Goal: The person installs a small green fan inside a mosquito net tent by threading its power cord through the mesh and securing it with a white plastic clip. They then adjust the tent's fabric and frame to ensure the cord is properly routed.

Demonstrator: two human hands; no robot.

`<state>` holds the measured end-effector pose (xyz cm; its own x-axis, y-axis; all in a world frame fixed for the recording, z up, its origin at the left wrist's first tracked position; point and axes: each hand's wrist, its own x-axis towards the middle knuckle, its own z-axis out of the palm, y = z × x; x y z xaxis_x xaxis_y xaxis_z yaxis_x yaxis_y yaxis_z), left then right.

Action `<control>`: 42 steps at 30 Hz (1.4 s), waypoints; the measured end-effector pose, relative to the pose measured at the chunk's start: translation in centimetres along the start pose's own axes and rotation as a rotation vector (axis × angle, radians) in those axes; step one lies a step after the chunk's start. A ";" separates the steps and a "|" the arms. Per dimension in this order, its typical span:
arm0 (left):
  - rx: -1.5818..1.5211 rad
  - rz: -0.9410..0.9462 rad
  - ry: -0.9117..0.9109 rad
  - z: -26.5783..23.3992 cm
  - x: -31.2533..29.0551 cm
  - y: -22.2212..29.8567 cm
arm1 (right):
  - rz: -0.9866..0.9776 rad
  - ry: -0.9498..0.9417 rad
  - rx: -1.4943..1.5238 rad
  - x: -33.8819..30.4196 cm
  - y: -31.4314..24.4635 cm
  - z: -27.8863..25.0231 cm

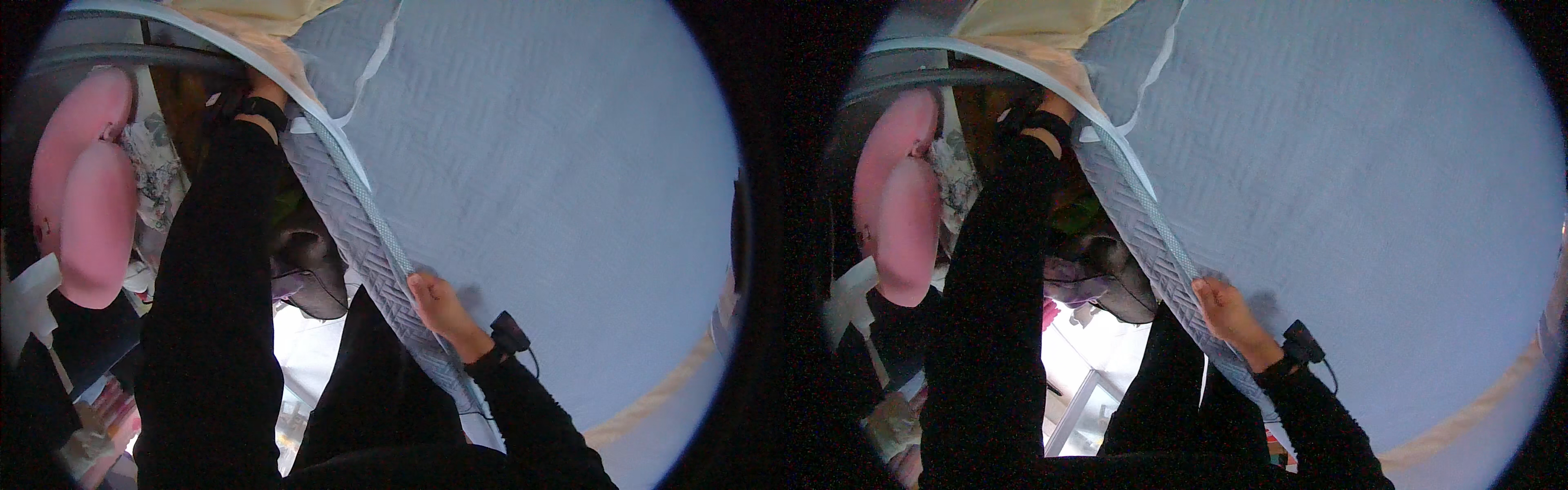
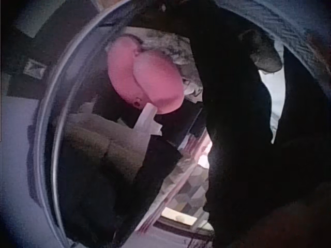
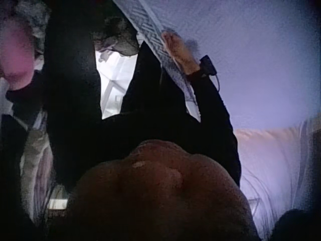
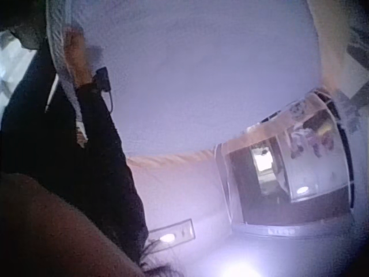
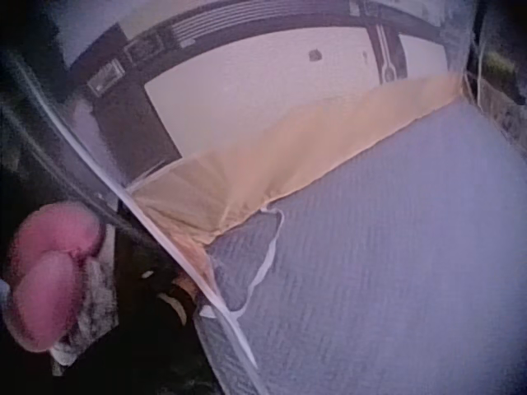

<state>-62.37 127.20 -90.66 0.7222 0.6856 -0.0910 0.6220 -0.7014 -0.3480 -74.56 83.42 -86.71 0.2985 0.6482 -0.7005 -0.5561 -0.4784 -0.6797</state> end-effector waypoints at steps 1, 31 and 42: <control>-0.004 -0.016 0.004 -0.2 -0.2 0.2 | 0.054 0.040 -0.114 0.1 0.1 0.2; -2.119 -0.423 -0.173 -1.8 -14.6 3.6 | -0.968 0.209 -0.611 8.3 -14.6 6.1; -2.805 -0.569 0.017 1.6 -14.8 4.6 | -0.646 0.262 -0.527 19.6 -20.9 10.0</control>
<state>-70.69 114.12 -92.42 0.5100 0.7531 -0.4157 -0.4838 0.6507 0.5852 -64.83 111.99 -84.07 0.6363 0.7610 -0.1268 0.1952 -0.3178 -0.9278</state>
